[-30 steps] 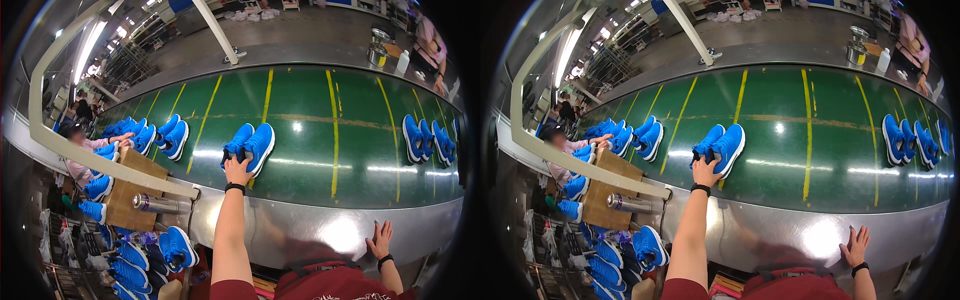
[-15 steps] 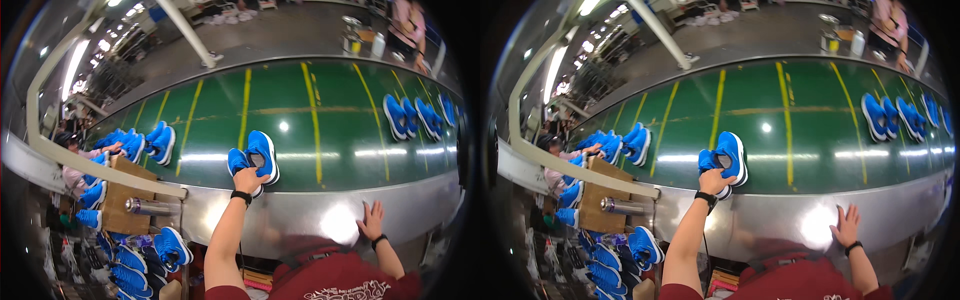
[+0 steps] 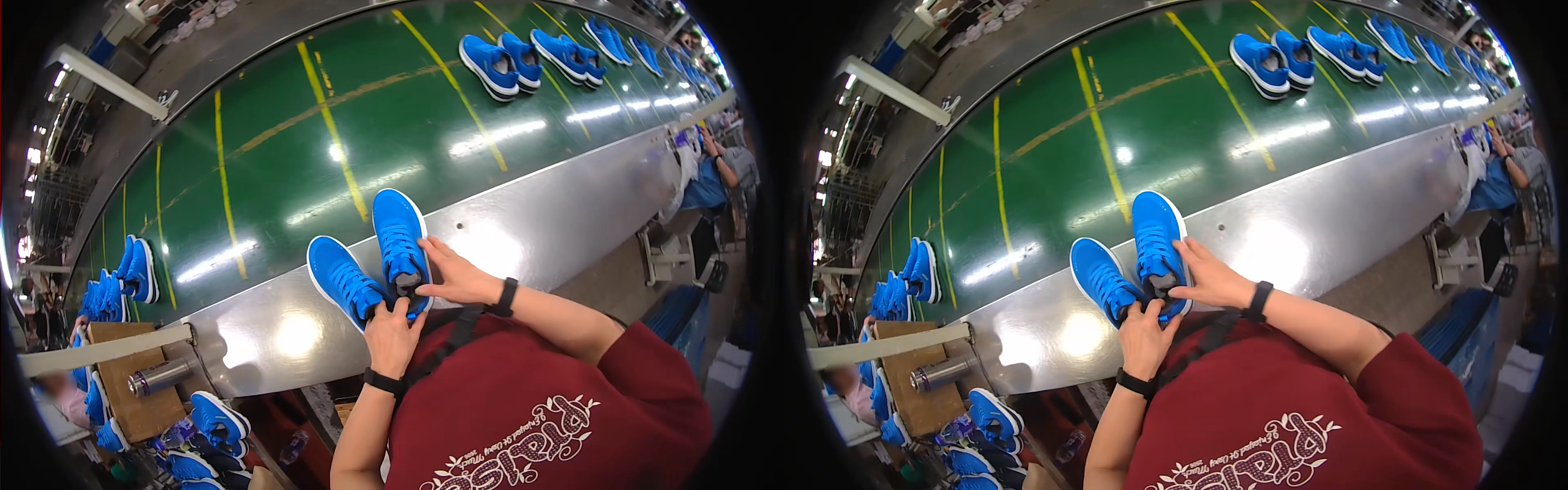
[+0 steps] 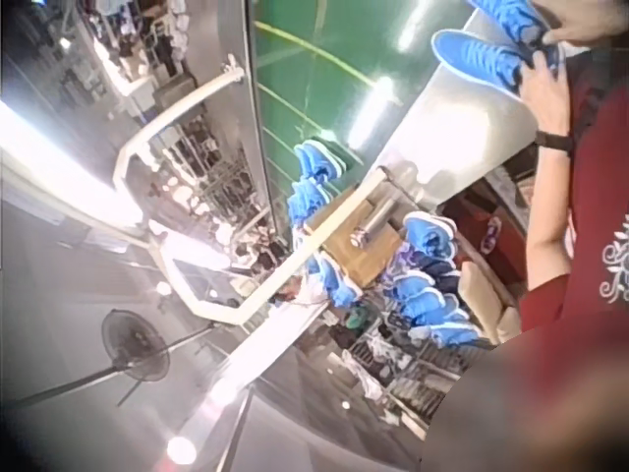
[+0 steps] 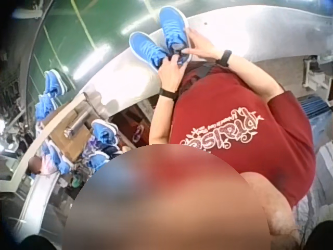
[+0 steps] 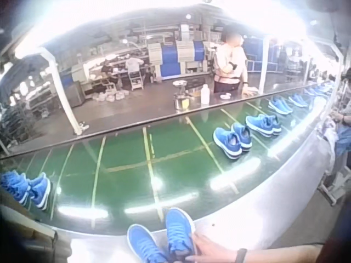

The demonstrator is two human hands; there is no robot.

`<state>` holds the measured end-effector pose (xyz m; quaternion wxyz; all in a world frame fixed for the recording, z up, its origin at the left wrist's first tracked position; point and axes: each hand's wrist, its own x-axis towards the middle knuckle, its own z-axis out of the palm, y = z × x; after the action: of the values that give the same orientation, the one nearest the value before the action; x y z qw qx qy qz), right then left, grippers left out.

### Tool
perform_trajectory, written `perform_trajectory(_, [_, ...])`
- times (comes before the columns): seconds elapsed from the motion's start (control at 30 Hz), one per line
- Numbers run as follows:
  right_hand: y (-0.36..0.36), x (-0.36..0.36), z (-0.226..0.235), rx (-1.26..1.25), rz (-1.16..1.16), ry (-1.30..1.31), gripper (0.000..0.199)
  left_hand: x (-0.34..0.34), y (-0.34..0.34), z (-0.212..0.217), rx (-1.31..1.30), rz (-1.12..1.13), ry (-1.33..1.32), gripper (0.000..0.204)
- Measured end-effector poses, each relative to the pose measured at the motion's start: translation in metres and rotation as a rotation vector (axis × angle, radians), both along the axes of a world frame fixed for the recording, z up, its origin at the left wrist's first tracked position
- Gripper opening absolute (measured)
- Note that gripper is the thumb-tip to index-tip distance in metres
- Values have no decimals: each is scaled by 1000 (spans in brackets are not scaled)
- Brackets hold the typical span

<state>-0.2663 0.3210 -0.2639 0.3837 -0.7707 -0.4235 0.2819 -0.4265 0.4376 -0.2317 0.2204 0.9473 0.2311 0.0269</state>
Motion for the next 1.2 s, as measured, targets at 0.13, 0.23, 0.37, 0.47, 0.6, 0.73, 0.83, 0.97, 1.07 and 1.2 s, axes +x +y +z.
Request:
perform_trajectory(0.13, [4, -7, -2, -90, -133, 27, 79, -4, -13, 19, 26, -49, 59, 39])
perform_trajectory(0.23, [7, -13, -5, -129, -148, 46, 75, -8, -17, 22, 105, -65, 45, 39])
perform_trajectory(0.37, [-10, -25, -6, -28, -127, -52, 67, 15, -20, 25, 205, -111, -385, 37])
perform_trajectory(0.47, [-22, -33, -2, -67, -99, -36, 66, 26, -19, 15, 51, -228, -365, 35])
perform_trajectory(0.6, [-31, -31, -4, -81, -54, -5, 71, 27, -21, 9, 202, -344, -276, 29])
perform_trajectory(0.73, [-29, -22, 0, 19, -69, -50, 68, 27, -22, 11, 283, -381, -250, 27])
perform_trajectory(0.83, [-27, 1, 30, -296, 101, 167, 56, 23, -23, 10, 309, -394, -208, 29])
perform_trajectory(0.97, [-24, -12, 20, 112, -104, -156, 40, 20, -29, 11, 348, -404, -187, 35])
perform_trajectory(1.07, [-23, -33, 5, 228, -130, -404, 40, 18, -32, 13, 371, -401, -159, 36])
perform_trajectory(1.2, [-25, -27, 16, 251, -71, -485, 34, 15, -34, 15, 407, -412, -134, 38])
